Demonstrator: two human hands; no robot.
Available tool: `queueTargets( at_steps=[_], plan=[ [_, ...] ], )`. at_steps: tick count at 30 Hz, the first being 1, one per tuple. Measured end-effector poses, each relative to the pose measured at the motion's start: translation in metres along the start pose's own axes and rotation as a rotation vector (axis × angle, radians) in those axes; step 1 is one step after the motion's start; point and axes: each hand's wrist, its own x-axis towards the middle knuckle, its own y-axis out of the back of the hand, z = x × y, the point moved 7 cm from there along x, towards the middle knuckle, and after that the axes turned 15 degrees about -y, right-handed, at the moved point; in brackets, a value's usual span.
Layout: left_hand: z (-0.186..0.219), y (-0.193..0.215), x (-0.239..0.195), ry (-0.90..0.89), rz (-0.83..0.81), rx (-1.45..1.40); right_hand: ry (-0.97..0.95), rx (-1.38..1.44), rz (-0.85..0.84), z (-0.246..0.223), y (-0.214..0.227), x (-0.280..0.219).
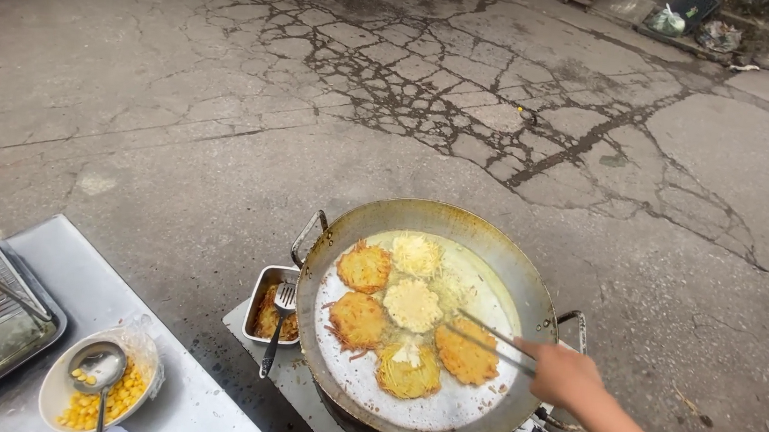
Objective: Frying and flipping corn fritters in a large pan and preparing batter at a street food stall.
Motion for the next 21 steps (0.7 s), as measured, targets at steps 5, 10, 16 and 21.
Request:
queueTargets(
  at_steps=[5,10,16,21],
  plan=[
    [0.001,-0.019,-0.025,-0.052,0.129,0.064,0.108,-0.218,0.099,0.038,-0.075,0.003],
    [-0.006,-0.065,-0.05,-0.136,0.129,0.287,0.242,-0.47,0.231,0.035,-0.118,-0.001],
    [0.013,-0.088,-0.071,-0.109,0.278,0.401,-0.081,0.279,-0.041,0.103,-0.068,-0.024],
    [0.032,-0.126,-0.1,-0.08,0.314,0.51,-0.204,1.259,-0.732,0.113,-0.115,0.022]
  ],
)
